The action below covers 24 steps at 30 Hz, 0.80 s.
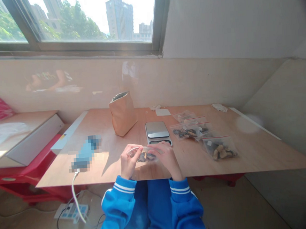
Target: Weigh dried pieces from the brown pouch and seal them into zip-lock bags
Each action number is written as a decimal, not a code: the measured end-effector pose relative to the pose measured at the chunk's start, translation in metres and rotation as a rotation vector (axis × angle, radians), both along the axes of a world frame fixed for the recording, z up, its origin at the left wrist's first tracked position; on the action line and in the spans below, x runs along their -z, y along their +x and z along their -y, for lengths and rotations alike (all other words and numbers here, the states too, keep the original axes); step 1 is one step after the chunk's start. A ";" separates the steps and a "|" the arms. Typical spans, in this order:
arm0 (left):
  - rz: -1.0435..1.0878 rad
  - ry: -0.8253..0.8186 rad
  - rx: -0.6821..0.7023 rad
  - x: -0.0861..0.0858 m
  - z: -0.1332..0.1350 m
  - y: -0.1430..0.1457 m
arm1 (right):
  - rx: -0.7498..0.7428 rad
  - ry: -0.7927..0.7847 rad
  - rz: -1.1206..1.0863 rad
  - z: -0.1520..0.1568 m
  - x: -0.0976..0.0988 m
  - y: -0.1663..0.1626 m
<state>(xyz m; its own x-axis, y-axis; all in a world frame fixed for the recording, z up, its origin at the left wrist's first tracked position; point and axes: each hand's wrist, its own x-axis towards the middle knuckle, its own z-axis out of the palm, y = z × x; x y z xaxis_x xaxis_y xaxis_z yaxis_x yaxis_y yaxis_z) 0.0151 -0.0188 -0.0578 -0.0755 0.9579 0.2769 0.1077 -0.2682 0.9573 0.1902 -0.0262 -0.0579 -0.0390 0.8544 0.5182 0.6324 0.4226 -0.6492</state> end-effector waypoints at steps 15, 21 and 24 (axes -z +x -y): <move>0.241 -0.256 0.041 -0.004 0.010 -0.017 | -0.012 -0.136 -0.442 0.012 0.000 0.003; 0.361 -0.200 -0.046 -0.002 0.009 -0.004 | -0.179 -0.304 -0.809 0.010 -0.004 -0.009; 0.395 -0.200 -0.079 0.000 0.013 -0.002 | -0.184 -0.309 -0.828 0.012 -0.003 -0.016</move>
